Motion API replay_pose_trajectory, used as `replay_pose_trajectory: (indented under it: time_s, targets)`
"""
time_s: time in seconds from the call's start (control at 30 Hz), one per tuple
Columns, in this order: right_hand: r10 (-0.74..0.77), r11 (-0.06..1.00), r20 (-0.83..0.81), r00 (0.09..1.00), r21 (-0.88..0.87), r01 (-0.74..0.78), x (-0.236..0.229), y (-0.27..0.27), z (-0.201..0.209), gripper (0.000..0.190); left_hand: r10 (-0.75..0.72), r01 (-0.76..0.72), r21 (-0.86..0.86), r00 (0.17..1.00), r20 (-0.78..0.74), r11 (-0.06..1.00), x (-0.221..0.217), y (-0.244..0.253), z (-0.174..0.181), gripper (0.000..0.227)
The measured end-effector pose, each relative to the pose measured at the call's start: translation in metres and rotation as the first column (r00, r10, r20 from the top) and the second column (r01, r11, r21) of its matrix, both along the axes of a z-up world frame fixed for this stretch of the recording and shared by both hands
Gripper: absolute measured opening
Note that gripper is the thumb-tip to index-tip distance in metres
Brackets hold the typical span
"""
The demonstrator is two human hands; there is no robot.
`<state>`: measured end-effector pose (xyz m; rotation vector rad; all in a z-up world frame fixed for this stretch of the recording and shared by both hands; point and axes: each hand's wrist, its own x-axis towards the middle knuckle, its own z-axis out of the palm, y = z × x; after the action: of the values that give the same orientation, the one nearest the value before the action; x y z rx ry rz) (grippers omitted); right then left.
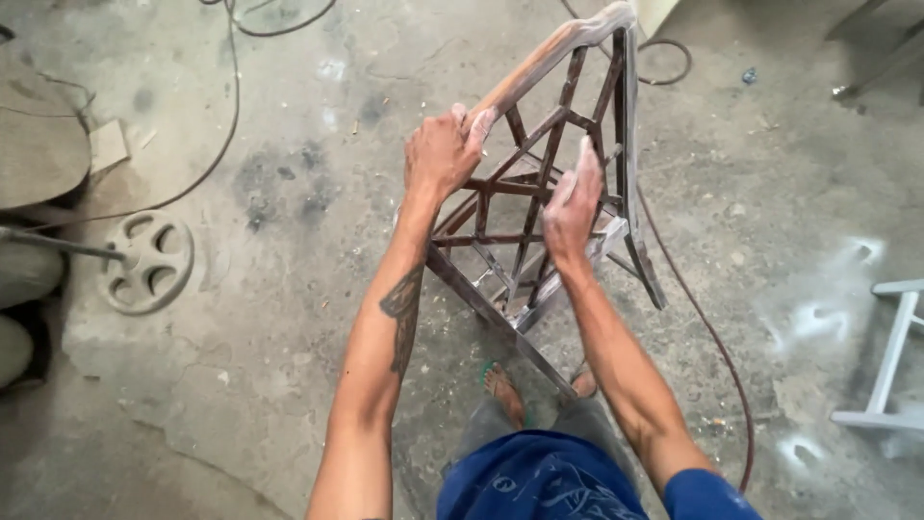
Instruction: The person sands a wooden chair frame using a sanding block. They systematically sand the legs, backrest, and seat frame, rotating the chair to access different sides.
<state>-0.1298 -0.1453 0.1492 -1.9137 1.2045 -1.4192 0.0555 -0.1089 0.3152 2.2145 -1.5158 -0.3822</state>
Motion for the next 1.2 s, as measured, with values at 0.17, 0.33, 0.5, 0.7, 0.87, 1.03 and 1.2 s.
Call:
replay_pose_trajectory:
  time_s: [0.17,0.33,0.5,0.7,0.87,1.03,1.2]
  targets:
    - [0.140,0.990,-0.017,0.990,0.022,-0.140,-0.002,-0.031,0.015,0.063,-0.028,0.036,0.104,0.996,-0.082,0.994,-0.012,-0.004,0.005,0.054]
    - [0.087,0.994,-0.254,0.963,0.080,-0.069,0.023,-0.047,-0.027,0.076,-0.131,0.126,0.218,0.991,0.008,0.968,-0.024,-0.028,0.019,0.056]
    - [-0.022,0.979,-0.273,0.962,-0.201,-0.035,0.024,-0.097,-0.028,0.061,-0.165,0.131,0.247,0.978,0.125,0.960,-0.035,-0.025,0.019,0.058]
    - [0.010,0.969,-0.258,0.966,-0.237,-0.073,0.016,-0.073,-0.021,0.057,-0.155,0.112,0.230,0.971,0.180,0.967,-0.030,-0.026,0.017,0.056]
    - [0.006,0.908,-0.249,0.969,-0.405,-0.110,0.013,-0.119,-0.012,0.054,-0.110,0.069,0.201,0.973,0.204,0.977,-0.026,-0.029,-0.001,0.055]
    - [0.061,0.896,-0.256,0.965,-0.413,-0.166,0.006,-0.097,-0.018,0.051,-0.130,0.084,0.212,0.968,0.214,0.974,-0.021,-0.030,0.000,0.056]
    - [0.216,0.930,-0.225,0.950,-0.247,-0.270,0.004,-0.106,0.009,0.052,-0.117,0.094,0.171,0.984,0.133,0.981,-0.010,-0.035,-0.002,0.044]
